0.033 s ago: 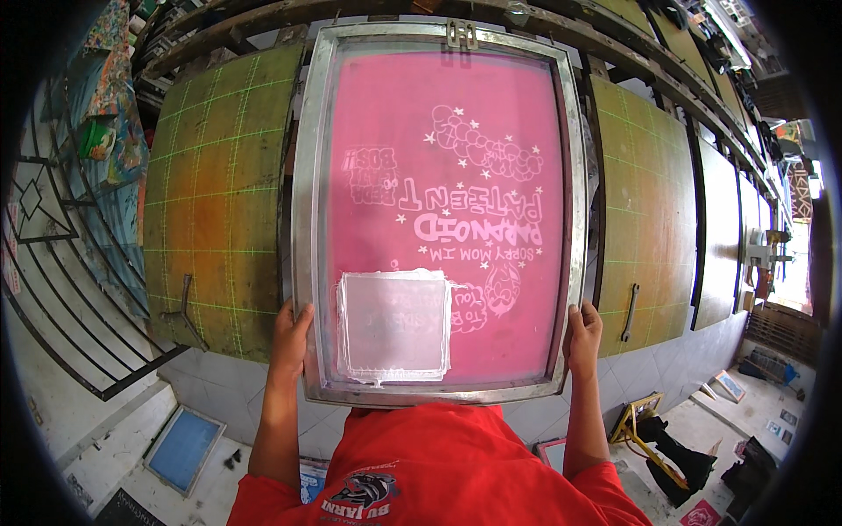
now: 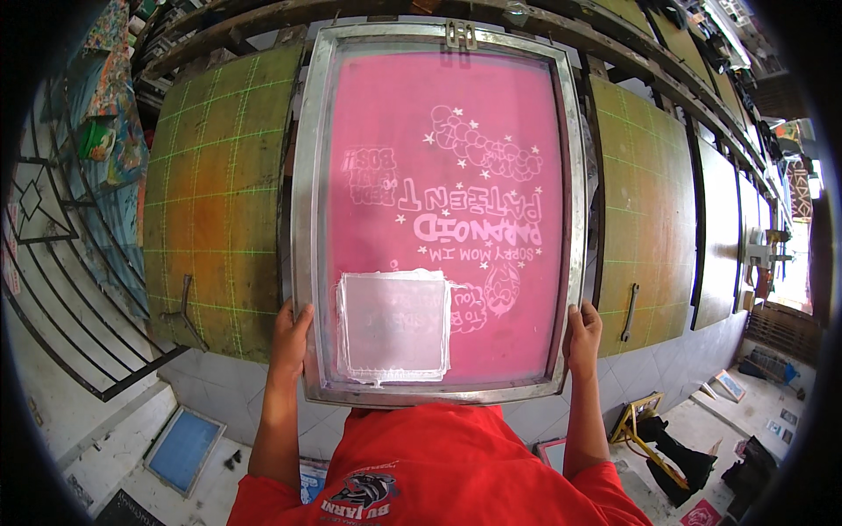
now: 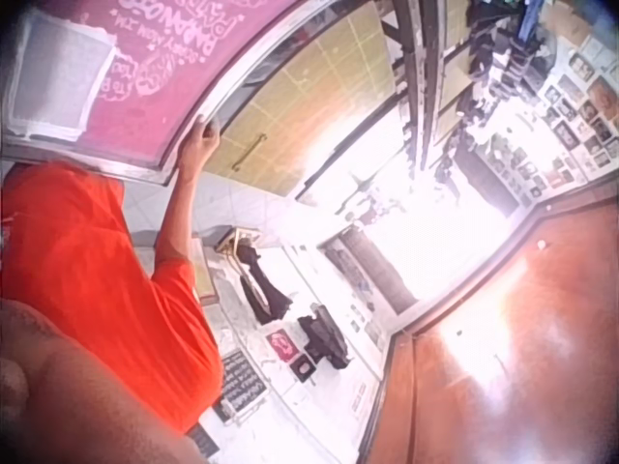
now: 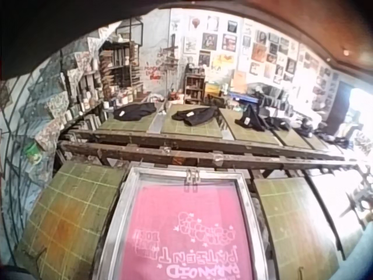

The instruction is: The person performs screen printing by lowering a screen frame onto a red t-shirt, checking the alignment, and then lifting the frame to reveal the printed design.

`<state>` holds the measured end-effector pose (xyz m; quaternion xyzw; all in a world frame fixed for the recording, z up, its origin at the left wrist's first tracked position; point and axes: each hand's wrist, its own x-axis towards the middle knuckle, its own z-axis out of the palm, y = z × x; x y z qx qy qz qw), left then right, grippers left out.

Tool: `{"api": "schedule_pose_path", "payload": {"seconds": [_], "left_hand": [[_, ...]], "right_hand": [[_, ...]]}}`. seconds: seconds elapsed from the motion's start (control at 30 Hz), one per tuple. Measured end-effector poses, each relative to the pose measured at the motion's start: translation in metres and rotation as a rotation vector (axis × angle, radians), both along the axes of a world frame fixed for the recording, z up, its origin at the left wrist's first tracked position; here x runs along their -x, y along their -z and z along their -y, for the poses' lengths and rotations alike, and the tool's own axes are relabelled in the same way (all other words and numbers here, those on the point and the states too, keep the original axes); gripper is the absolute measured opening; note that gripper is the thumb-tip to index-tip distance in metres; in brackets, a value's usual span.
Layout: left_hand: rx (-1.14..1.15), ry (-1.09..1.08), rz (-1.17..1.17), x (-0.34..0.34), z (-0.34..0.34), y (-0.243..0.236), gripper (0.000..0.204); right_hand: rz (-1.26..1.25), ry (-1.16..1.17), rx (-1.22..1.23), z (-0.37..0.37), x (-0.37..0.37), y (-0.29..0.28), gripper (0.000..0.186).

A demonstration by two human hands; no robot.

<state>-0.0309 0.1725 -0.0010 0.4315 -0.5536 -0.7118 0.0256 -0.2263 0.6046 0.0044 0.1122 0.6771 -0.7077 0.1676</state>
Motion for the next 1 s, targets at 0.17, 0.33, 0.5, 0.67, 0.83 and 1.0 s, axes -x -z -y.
{"api": "schedule_pose_path", "payload": {"seconds": [0.17, 0.33, 0.5, 0.67, 0.83, 1.0], "left_hand": [[0.010, -0.023, 0.029, 0.001, -0.002, -0.001, 0.037], [0.003, -0.014, 0.002, 0.004, -0.003, -0.003, 0.038], [0.046, 0.001, 0.036, 0.001, -0.001, -0.001, 0.041], [0.009, 0.003, 0.028, 0.002, 0.000, -0.003, 0.043], [0.024, -0.003, 0.040, -0.001, 0.002, 0.002, 0.043], [0.011, -0.016, 0.030, -0.004, 0.000, 0.006, 0.047]], "right_hand": [[-0.020, -0.012, 0.002, -0.001, 0.000, 0.001, 0.025], [-0.001, -0.008, 0.024, -0.008, 0.000, 0.004, 0.026], [0.010, 0.002, -0.015, -0.004, 0.000, 0.000, 0.026], [0.003, 0.011, -0.012, -0.002, 0.000, 0.001, 0.026], [0.015, 0.046, 0.015, 0.000, 0.000, 0.001, 0.026], [0.015, 0.026, -0.003, -0.007, 0.000, 0.004, 0.028]]}}
